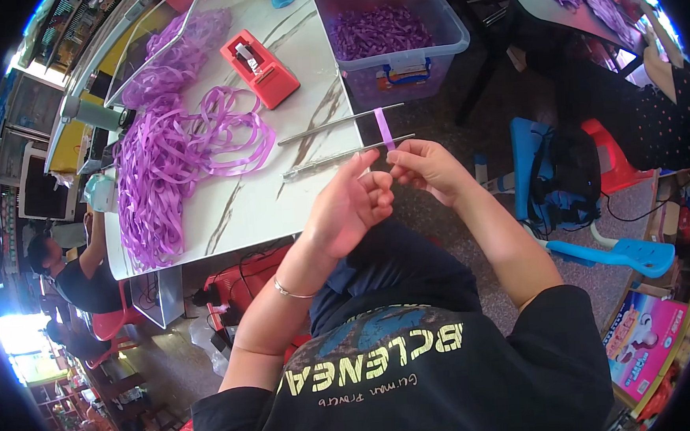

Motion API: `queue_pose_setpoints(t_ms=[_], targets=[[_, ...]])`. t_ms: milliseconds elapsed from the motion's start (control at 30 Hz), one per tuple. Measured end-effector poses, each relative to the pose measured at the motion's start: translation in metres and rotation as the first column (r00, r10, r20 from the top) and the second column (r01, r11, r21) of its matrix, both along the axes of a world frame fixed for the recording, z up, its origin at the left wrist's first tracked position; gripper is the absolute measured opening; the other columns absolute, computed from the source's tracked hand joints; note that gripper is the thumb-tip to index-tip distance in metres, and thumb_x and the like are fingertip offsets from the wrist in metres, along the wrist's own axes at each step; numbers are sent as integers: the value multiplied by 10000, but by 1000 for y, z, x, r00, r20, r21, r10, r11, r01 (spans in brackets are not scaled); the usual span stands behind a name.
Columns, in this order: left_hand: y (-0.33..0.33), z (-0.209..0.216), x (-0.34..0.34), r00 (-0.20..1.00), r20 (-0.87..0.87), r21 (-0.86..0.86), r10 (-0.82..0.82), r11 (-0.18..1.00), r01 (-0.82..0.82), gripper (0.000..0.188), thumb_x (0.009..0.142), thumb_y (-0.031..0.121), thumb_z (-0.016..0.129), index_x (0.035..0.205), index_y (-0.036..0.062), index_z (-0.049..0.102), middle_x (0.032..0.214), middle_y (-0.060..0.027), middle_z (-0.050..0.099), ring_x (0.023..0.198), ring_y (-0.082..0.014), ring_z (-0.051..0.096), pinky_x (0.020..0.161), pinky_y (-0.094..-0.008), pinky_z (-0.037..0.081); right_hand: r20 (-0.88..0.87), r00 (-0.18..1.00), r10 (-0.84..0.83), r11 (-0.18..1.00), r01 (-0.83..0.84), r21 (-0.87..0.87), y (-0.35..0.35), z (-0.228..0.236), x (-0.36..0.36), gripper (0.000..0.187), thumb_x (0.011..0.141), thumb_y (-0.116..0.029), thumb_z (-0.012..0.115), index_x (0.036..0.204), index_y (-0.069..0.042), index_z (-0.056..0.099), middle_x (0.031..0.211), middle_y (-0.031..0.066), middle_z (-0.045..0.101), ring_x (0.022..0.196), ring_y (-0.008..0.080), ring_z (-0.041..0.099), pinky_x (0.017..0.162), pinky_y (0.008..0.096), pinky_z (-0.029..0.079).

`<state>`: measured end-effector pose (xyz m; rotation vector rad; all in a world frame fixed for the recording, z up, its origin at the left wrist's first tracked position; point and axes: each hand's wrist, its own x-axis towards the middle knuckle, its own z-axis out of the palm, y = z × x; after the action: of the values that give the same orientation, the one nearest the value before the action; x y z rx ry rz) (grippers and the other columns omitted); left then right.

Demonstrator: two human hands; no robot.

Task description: Wrapping purple plastic ribbon strips around a metal jig and securing them with tape.

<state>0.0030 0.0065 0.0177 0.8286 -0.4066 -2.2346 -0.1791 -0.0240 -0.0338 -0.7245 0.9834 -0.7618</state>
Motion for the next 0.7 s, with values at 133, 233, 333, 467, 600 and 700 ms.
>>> queue_pose_setpoints(t_ms=[133, 233, 333, 467, 600, 700], targets=[[0, 1, -13, 980, -194, 61, 40, 998, -29, 278, 930, 322, 395, 1089, 95, 419, 784, -17, 505, 670, -107, 493, 613, -243, 428, 51, 994, 94, 995, -92, -24, -3, 4, -2, 149, 850, -225, 604, 907, -89, 585, 734, 1, 633, 611, 54, 583, 577, 177, 440], [-6, -7, -16, 949, -305, 127, 74, 991, -36, 213, 928, 294, 396, 1009, 99, 427, 752, -7, 479, 630, -98, 462, 589, -229, 413, 5, 996, 90, 996, -90, -15, -4, 11, 1, 160, 861, -212, 586, 945, -77, 573, 756, 16, 644, 631, 65, 601, 614, 190, 459], [-8, -19, -13, 931, -362, 122, 38, 993, 7, 193, 928, 268, 393, 998, 93, 433, 720, 4, 442, 606, -86, 426, 571, -221, 395, -18, 993, 114, 993, -114, -9, -6, 15, 4, 169, 860, -218, 585, 943, -71, 578, 759, 23, 647, 632, 72, 603, 632, 195, 463], [-8, -15, -12, 918, -396, 84, 36, 996, -3, 128, 908, 190, 391, 1002, 104, 407, 700, 1, 412, 618, -100, 414, 572, -231, 382, -72, 991, 112, 994, -113, -10, -9, 18, -6, 191, 853, -256, 593, 889, -68, 597, 733, 19, 640, 617, 66, 594, 624, 199, 463], [-6, -14, -7, 920, -392, 33, 19, 999, -7, 129, 877, 131, 392, 1006, 126, 383, 704, -8, 407, 641, -125, 415, 596, -250, 381, -426, 838, 341, 912, -406, -68, -27, 49, -30, 237, 838, -273, 597, 752, -52, 600, 608, 9, 588, 503, 53, 535, 457, 174, 353], [-7, -19, -7, 874, -486, -7, -12, 1000, 9, 124, 870, 134, 401, 993, 138, 386, 710, -11, 406, 660, -133, 418, 616, -260, 383, -191, 927, 322, 883, -367, -292, -51, 71, -36, 220, 853, -241, 574, 754, -45, 583, 579, -1, 547, 462, 33, 462, 425, 164, 308]])
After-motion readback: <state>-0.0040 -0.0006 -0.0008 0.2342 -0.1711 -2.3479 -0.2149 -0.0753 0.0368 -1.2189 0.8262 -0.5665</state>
